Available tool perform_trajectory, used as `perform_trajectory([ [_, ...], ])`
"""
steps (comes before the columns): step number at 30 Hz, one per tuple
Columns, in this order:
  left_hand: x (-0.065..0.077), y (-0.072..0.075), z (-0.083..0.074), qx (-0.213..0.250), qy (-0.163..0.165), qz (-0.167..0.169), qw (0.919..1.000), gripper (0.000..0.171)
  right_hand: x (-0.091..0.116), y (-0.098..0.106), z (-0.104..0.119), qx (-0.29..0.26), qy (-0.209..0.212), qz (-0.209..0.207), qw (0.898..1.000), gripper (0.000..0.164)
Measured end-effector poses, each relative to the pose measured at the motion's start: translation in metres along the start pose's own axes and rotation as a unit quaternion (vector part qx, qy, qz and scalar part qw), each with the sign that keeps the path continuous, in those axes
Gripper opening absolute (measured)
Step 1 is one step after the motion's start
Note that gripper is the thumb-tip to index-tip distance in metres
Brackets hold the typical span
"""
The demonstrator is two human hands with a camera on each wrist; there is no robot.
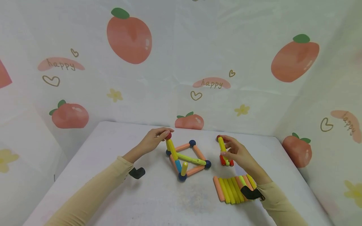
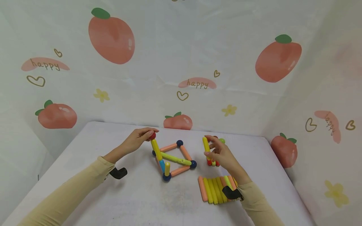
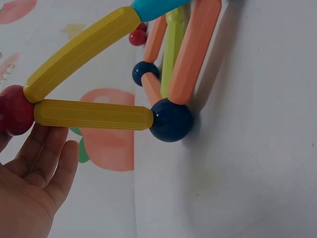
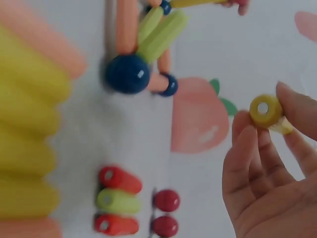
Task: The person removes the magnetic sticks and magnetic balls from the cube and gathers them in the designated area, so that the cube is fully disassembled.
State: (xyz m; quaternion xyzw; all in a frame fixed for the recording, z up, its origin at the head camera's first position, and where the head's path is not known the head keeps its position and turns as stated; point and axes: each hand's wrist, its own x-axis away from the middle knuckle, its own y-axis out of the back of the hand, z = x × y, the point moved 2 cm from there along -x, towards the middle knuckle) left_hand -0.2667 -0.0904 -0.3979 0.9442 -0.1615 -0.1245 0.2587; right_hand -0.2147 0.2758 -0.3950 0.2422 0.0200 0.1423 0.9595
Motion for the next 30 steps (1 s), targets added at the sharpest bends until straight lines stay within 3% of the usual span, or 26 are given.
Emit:
perform_trajectory([
  [5,-0.001,0.0,0.001,-0.003,0.002,-0.003,1.0,0.035,0.015,-0.002,-0.013,-0.01,-0.029,-0.006,1.0,0.053],
  [13,-0.001,0.001,0.001,0.002,0.004,0.003,1.0,0.036,0.03,-0.039,-0.025,-0.005,-0.036,0.037,0.999,0.04],
  [21,-0.001,0.0,0.001,0.001,0.007,0.001,1.0,0.035,0.026,-0.061,-0.028,0.061,-0.053,0.013,0.997,0.032],
  [30,0.0,-0.001,0.0,0.003,0.011,0.0,0.9999,0.035,0.026,-0.071,-0.03,0.125,-0.05,0.007,0.991,0.027],
])
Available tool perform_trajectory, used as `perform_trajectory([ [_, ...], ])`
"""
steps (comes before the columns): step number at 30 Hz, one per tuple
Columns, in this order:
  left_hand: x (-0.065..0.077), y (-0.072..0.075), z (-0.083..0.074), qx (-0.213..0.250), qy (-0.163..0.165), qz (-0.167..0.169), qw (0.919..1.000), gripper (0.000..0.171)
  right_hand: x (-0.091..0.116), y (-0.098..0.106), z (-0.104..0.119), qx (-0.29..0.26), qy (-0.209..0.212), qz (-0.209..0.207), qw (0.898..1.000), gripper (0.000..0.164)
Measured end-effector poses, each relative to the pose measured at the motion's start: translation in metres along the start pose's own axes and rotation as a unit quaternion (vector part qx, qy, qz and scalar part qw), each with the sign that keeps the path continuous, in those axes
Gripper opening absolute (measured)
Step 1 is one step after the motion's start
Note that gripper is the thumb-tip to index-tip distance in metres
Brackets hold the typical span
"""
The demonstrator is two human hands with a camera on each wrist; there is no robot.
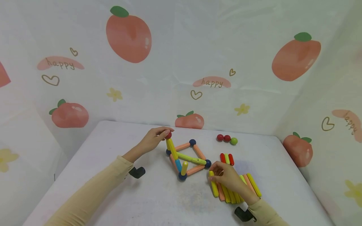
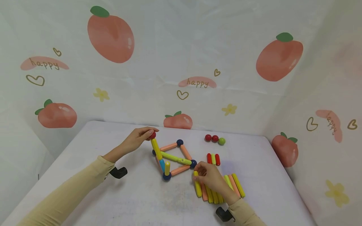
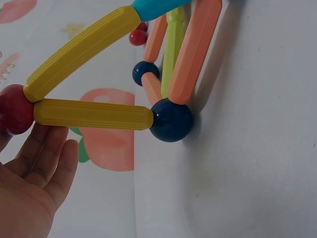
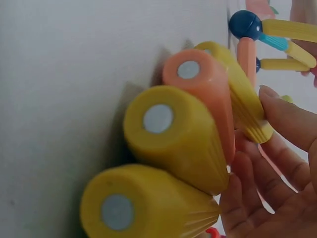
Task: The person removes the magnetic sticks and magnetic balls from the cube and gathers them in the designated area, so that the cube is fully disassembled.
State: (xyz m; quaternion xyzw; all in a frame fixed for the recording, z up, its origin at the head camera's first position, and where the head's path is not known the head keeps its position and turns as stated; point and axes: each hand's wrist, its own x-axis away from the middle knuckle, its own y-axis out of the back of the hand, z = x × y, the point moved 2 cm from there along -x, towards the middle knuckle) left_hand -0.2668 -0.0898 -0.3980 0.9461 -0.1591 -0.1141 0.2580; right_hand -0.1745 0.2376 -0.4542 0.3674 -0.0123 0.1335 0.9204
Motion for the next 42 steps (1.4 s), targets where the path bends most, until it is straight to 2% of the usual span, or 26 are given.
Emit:
perform_trajectory([
  [3,0.0,0.0,0.0,0.001,-0.001,0.001,1.0,0.036,0.0,-0.001,-0.002,0.016,-0.007,0.006,1.0,0.026],
  [11,0.001,0.0,0.0,0.004,-0.003,0.002,1.0,0.035,0.001,-0.002,-0.009,0.03,0.016,0.026,0.999,0.022],
  [26,-0.002,-0.001,0.004,0.0,-0.006,-0.001,1.0,0.034,0.005,-0.001,-0.004,0.055,-0.03,0.01,0.998,0.025],
  [34,-0.001,-0.001,0.002,0.002,-0.004,0.0,1.0,0.035,0.004,0.004,0.004,0.05,-0.038,0.013,0.998,0.024],
  [37,0.0,-0.001,0.001,0.002,-0.003,-0.001,1.0,0.034,0.0,0.006,0.011,0.043,-0.02,-0.008,0.999,0.023],
  [42,-0.001,-0.001,0.001,0.003,-0.004,-0.002,1.0,0.034,-0.012,0.007,0.022,0.021,0.066,-0.04,0.997,0.025],
])
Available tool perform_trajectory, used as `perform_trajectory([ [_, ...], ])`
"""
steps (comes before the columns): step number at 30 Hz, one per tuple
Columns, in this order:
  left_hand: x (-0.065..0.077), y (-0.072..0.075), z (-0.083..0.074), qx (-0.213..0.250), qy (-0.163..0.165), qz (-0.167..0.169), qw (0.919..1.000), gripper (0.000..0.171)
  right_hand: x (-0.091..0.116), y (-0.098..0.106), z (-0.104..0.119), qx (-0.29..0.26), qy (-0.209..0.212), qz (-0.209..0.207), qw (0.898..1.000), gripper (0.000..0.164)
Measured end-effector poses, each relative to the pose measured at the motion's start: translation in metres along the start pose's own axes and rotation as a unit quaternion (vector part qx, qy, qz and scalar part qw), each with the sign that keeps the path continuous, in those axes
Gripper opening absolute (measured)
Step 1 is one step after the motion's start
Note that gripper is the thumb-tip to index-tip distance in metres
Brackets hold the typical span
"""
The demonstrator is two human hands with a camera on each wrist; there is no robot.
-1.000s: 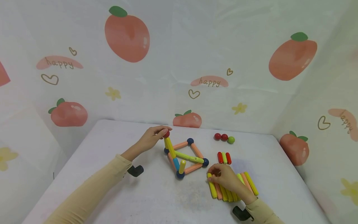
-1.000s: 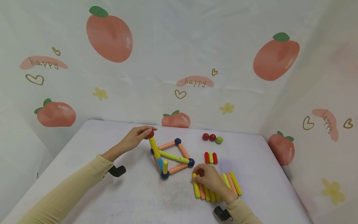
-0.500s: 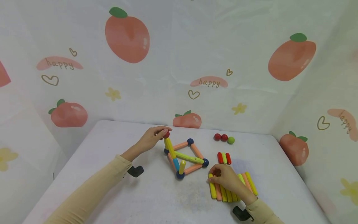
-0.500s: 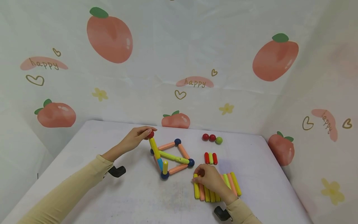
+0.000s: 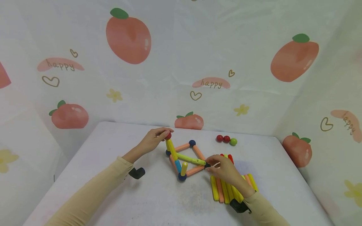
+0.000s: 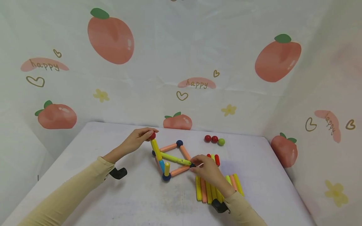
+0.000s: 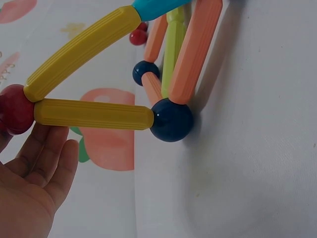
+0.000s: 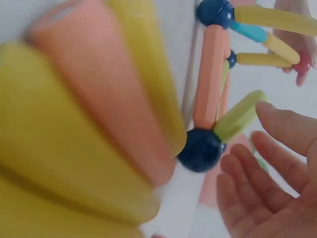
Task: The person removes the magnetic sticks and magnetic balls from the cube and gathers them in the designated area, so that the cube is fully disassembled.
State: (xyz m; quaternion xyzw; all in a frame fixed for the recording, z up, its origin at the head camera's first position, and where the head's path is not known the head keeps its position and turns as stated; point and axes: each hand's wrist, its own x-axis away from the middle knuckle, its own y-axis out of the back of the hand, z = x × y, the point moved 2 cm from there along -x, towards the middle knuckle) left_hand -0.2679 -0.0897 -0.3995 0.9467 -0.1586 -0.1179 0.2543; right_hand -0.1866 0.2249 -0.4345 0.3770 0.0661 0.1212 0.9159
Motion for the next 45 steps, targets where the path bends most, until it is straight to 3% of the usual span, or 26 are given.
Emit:
perform_trajectory([
  [3,0.0,0.0,0.0,-0.001,-0.001,0.0,1.0,0.035,-0.009,-0.002,0.003,-0.025,0.013,0.001,1.0,0.027],
  [10,0.0,0.0,0.001,-0.001,-0.005,0.002,1.0,0.035,-0.021,-0.007,0.003,-0.062,-0.015,0.015,0.998,0.03],
  [18,0.0,0.0,0.001,0.0,-0.004,0.0,1.0,0.034,-0.026,-0.012,0.006,-0.031,-0.017,0.01,0.999,0.026],
  [23,0.0,0.001,0.001,0.001,-0.006,0.002,1.0,0.035,-0.029,-0.015,0.007,-0.018,-0.04,0.004,0.999,0.025],
  [45,0.001,0.0,0.001,0.004,-0.008,0.001,1.0,0.035,-0.041,-0.015,0.007,-0.008,-0.071,-0.036,0.997,0.023],
])
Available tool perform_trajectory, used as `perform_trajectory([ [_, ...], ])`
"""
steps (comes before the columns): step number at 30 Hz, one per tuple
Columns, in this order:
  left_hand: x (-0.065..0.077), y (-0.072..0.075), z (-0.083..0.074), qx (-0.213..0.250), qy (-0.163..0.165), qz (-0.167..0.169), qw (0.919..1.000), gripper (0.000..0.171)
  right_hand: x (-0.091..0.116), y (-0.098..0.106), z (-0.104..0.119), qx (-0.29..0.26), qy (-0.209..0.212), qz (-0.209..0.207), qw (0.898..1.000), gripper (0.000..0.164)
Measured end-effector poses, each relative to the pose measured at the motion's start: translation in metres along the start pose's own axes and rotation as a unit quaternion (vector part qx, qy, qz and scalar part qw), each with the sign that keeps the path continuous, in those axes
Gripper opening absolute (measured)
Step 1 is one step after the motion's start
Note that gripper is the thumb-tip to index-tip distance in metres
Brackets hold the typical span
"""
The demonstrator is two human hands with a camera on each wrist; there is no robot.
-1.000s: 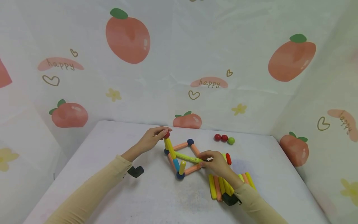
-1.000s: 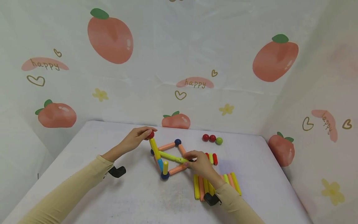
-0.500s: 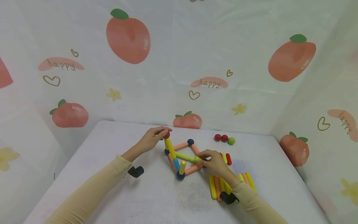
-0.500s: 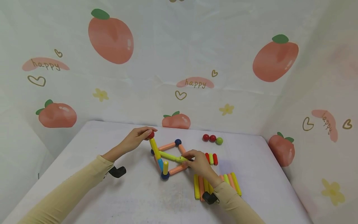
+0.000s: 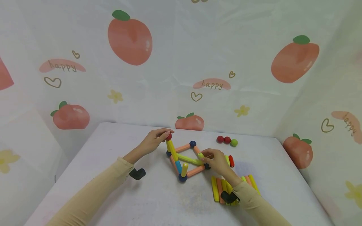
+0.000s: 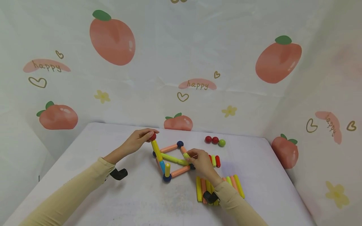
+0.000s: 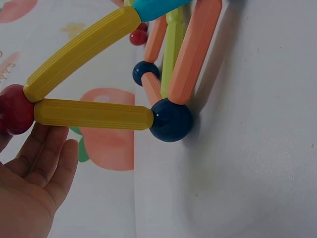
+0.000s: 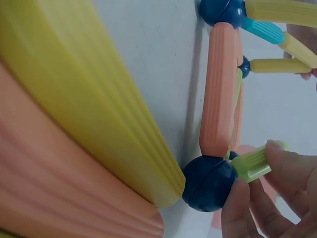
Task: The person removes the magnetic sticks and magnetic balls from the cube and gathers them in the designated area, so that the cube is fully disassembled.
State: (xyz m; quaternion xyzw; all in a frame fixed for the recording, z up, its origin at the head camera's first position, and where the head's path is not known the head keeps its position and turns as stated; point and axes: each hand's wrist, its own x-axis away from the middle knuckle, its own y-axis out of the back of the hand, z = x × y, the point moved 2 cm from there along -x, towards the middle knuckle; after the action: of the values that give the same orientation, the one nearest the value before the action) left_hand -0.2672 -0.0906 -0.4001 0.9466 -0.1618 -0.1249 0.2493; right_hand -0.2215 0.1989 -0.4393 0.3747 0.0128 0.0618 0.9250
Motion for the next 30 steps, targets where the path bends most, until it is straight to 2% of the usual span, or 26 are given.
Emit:
perform_trajectory([
  [7,0.0,0.0,-0.001,-0.001,0.001,0.001,1.0,0.035,-0.001,-0.001,-0.003,0.004,-0.013,-0.009,1.0,0.024],
  [15,0.0,0.0,-0.001,0.0,0.006,0.002,1.0,0.036,0.001,-0.001,-0.003,0.037,-0.001,-0.033,0.999,0.021],
  [30,0.001,0.0,0.0,-0.004,0.005,0.0,1.0,0.036,0.01,-0.001,0.001,0.054,0.025,-0.061,0.996,0.021],
])
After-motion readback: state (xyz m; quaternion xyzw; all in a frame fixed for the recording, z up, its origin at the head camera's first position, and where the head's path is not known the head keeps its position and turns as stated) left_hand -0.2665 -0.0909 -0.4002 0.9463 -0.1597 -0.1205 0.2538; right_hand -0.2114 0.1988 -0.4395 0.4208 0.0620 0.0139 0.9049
